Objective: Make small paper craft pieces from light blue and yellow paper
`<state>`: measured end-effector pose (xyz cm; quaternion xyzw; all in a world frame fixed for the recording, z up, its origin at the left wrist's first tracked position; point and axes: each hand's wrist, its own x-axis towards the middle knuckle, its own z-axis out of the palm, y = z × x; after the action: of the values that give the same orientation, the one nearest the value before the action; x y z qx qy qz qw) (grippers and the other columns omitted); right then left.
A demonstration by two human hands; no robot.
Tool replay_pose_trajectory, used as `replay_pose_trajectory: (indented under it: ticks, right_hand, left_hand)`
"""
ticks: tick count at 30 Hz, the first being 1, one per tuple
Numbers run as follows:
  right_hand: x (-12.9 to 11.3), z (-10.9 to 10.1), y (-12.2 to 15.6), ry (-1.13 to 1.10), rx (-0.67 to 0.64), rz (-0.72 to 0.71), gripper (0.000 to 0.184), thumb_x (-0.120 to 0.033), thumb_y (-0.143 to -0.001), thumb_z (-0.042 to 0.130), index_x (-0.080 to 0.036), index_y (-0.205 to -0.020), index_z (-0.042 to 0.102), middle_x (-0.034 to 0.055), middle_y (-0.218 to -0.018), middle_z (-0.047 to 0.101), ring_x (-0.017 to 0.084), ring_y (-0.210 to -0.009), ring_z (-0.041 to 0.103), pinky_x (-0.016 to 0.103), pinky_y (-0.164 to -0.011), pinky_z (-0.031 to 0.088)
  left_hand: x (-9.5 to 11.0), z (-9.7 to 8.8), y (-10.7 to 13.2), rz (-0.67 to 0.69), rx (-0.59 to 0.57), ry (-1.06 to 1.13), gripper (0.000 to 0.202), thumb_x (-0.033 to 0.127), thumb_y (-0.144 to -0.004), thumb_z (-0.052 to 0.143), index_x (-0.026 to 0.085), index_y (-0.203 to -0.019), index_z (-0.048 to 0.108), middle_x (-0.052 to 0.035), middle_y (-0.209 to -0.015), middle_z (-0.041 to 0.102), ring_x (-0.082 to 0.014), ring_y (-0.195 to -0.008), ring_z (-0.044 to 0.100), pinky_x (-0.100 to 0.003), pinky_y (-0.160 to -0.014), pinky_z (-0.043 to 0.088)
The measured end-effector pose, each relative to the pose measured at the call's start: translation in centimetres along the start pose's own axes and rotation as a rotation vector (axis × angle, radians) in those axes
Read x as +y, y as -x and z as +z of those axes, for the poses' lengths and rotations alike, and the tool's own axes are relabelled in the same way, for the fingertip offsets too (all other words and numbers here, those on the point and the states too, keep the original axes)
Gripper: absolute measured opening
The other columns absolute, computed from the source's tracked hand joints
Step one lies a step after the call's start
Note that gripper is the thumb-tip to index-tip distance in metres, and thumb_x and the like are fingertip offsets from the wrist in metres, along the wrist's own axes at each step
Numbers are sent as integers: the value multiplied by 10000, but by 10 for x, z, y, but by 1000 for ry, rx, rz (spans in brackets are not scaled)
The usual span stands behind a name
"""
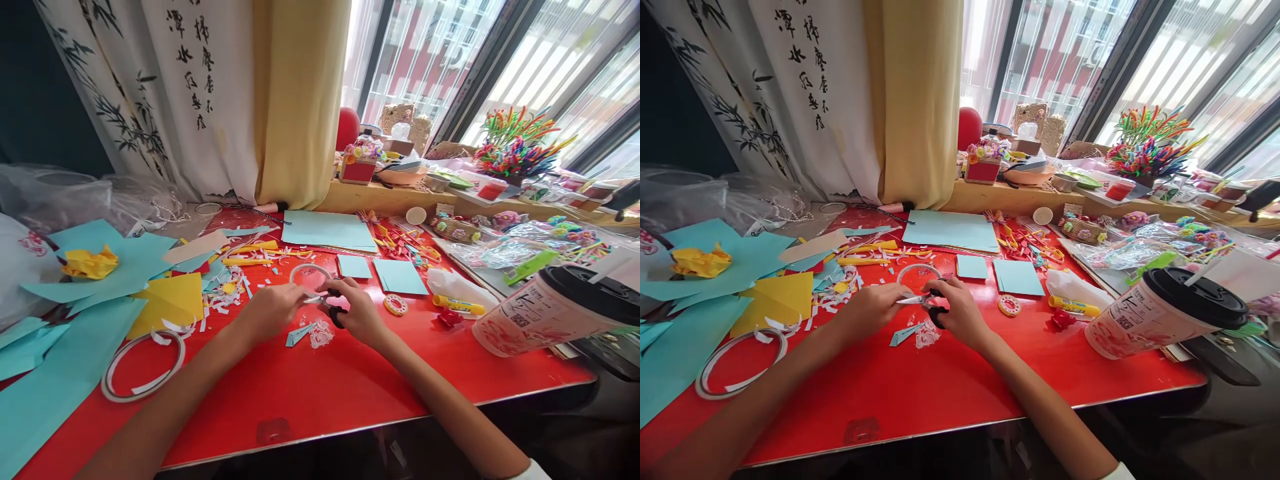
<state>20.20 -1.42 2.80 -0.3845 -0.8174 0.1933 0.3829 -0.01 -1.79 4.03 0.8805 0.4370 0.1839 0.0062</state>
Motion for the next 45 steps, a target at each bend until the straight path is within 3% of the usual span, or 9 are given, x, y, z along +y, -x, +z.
replay_pose_trajectory:
  ticks: [6, 10, 15, 19, 22, 28, 35, 42, 45]
  right_hand:
    - [6, -15, -1, -129, -99, 15, 207, -253, -758, 616, -222, -946, 536, 26, -858, 572, 138, -743, 512, 276, -694, 426]
    - [18, -20, -4, -127, -34, 95, 282, -302, -765, 609, -236, -1023, 515, 42, -949, 585, 170, -869, 528, 314, -780, 410]
    - [26, -19, -6, -121, 72, 195, 396, -324, -739, 633, -245, -1094, 476, 56, -1056, 568, 183, -921, 519, 326, -800, 398]
    - [15, -14, -3, -237, -63, 235, 396, -318, -746, 620, -234, -1105, 474, 40, -985, 588, 156, -833, 538, 306, -764, 409]
    - [6, -8, 0, -345, -170, 277, 393, -331, -745, 617, -225, -1102, 491, 32, -926, 594, 147, -791, 546, 297, -736, 420]
    - [4, -3, 2, -472, -189, 328, 388, -357, -743, 614, -202, -1085, 515, 17, -818, 570, 131, -727, 526, 283, -674, 421]
    - [-1, -1, 1, -655, -59, 311, 356, -354, -723, 635, -202, -1014, 497, 24, -814, 581, 128, -708, 531, 289, -660, 430]
    - [-3, -1, 4, -637, 102, 293, 302, -342, -731, 629, -224, -964, 477, 1, -785, 547, 129, -736, 524, 276, -674, 418]
    - [-3, -2, 4, -581, 153, 266, 279, -328, -741, 618, -223, -955, 475, -3, -779, 535, 126, -736, 511, 275, -691, 413]
  left_hand:
    - [1, -13, -2, 9, -29, 227, 200, 249, -877, 408, 185, -900, 596, -16, -836, 663, -136, -731, 598, -218, -634, 397]
    - [-11, -18, -1, -48, -50, 115, 240, 275, -885, 377, 195, -923, 599, -38, -899, 660, -175, -808, 606, -254, -690, 407]
    - [-24, -12, 1, -203, -194, -15, 297, 284, -858, 382, 229, -1068, 583, -76, -982, 647, -235, -836, 609, -307, -699, 421]
    - [-18, -15, -3, -197, -158, 370, 372, 329, -869, 336, 209, -1157, 540, -71, -1168, 567, -218, -1062, 513, -301, -860, 405]
    - [-9, -19, -4, -242, -207, 662, 426, 410, -842, 388, 222, -1207, 501, -64, -1216, 529, -212, -1053, 511, -303, -850, 425]
    - [-1, -11, -6, -415, -148, 1052, 467, 427, -733, 569, 175, -1123, 512, -54, -904, 621, -167, -795, 601, -312, -713, 487]
    - [13, -12, -6, -259, 63, 773, 192, 325, -803, 508, 199, -933, 574, -25, -951, 635, -153, -863, 591, -267, -749, 468]
    - [21, -6, -4, -181, -5, 687, 267, 319, -803, 527, 219, -1049, 551, -26, -1001, 626, -160, -936, 578, -252, -776, 454]
    - [21, -6, -5, -224, -69, 715, 255, 363, -826, 490, 210, -1006, 582, -8, -843, 633, -139, -775, 600, -228, -663, 458]
